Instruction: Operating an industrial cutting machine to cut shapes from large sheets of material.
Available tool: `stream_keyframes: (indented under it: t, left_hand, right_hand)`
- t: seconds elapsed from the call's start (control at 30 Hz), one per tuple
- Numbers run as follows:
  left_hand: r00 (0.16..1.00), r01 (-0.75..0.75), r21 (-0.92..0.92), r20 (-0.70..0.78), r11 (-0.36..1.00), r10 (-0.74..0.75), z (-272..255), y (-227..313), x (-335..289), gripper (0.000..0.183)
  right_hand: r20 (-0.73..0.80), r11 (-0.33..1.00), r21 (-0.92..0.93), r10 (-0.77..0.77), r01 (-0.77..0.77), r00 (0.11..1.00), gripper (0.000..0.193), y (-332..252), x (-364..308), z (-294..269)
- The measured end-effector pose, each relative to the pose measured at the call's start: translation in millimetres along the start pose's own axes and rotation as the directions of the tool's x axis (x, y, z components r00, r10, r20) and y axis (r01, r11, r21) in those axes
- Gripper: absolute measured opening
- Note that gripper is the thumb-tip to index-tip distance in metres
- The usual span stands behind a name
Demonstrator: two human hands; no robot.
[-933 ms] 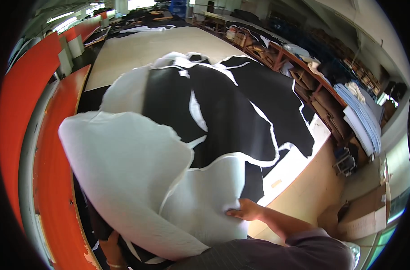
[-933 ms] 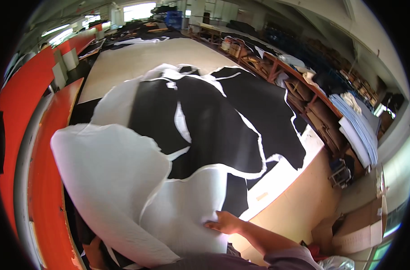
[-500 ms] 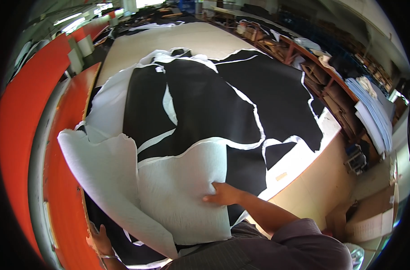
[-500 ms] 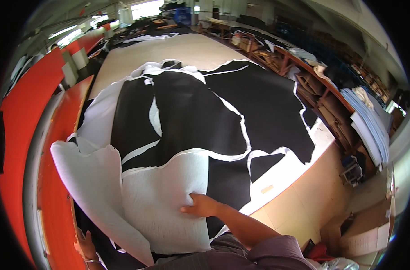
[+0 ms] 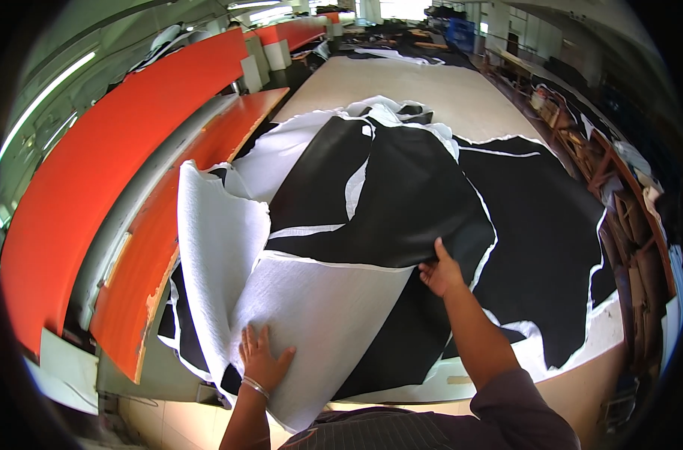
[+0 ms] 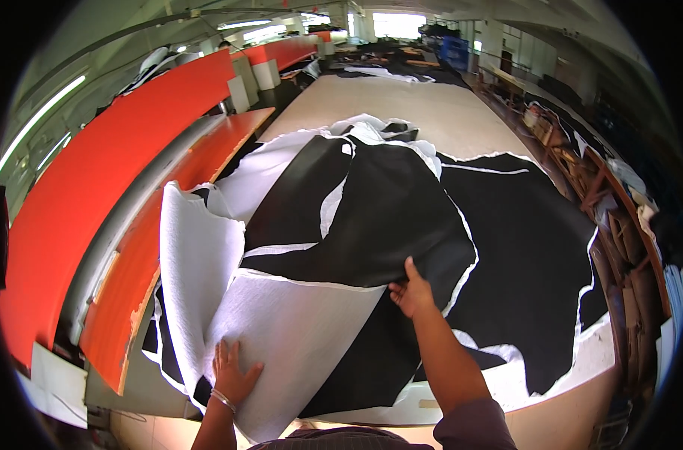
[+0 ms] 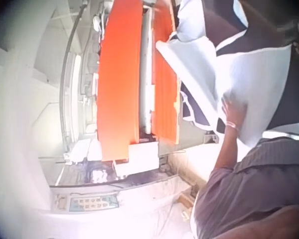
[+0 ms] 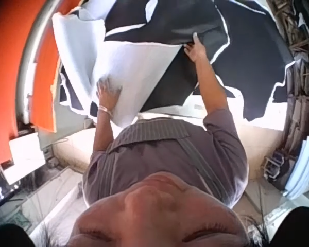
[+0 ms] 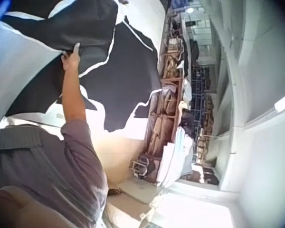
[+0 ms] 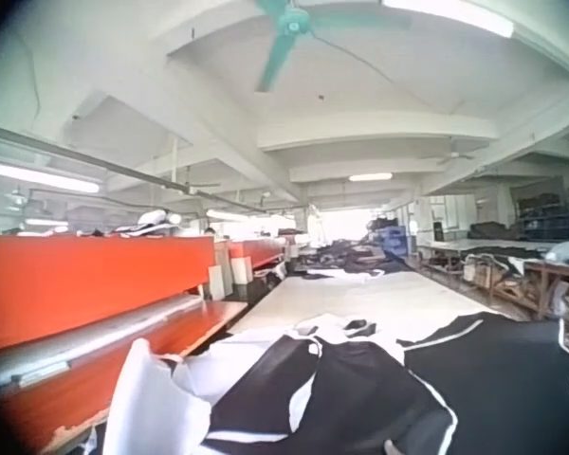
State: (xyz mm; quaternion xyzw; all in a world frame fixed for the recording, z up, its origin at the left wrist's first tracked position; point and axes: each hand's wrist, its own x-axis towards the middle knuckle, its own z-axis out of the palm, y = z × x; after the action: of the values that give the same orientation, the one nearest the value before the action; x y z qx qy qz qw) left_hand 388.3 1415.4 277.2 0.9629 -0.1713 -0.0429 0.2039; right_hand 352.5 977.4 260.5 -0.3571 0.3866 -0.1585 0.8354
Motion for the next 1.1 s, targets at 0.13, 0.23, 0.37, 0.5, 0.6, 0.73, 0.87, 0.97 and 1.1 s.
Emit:
stream_keyframes:
  t: [0.13,0.23,0.37,0.5,0.6,0.73,0.87,0.97,1.1]
  left_hand:
    - [0.872,0.487,0.006,-0.062,0.873,-0.486,3,15,-10,0.090]
    - [0.891,0.182,0.036,-0.429,0.983,-0.149,-4,-14,-44,0.088]
    - [0.964,-0.262,-0.647,-0.214,0.716,0.160,-12,48,-68,0.101]
    - [0.662,-0.649,-0.484,0.021,0.587,0.749,9,130,-79,0.070]
    - [0.460,-0.529,-0.384,0.619,0.757,0.636,39,217,-60,0.045]
    - [0.099,-0.831,-0.367,0.641,0.418,0.761,69,247,-43,0.035]
    - [0.565,-0.326,-0.718,0.374,0.615,0.736,43,231,-49,0.020]
    - [0.985,-0.104,-0.739,0.019,0.666,0.174,62,183,-11,0.027]
    - [0.911,0.287,-0.941,0.210,0.179,-0.355,98,107,36,0.048]
  right_hand:
    - [-0.096,0.917,-0.193,-0.371,0.348,0.924,0.018,-111,34,-8]
    - [0.077,0.584,-0.513,-0.698,0.629,0.712,0.025,-233,15,16]
    - [0.001,0.016,-0.992,-0.992,0.129,0.129,0.053,-540,-10,-138]
    - [-0.493,0.365,-0.573,-0.869,0.734,0.047,0.065,-633,-119,-229]
    - [-0.158,0.575,0.146,-0.790,0.805,0.593,0.076,-478,-75,-191]
    - [0.111,0.575,0.155,-0.818,0.803,0.565,0.080,-341,-64,-279]
    - [-0.313,0.960,-0.220,-0.236,0.171,0.920,0.108,-166,-76,-298]
    - [-0.552,0.965,-0.249,-0.208,0.078,0.808,0.071,-86,-100,-302]
    - [-0.416,0.986,-0.052,-0.164,0.156,0.895,0.062,-50,-104,-344]
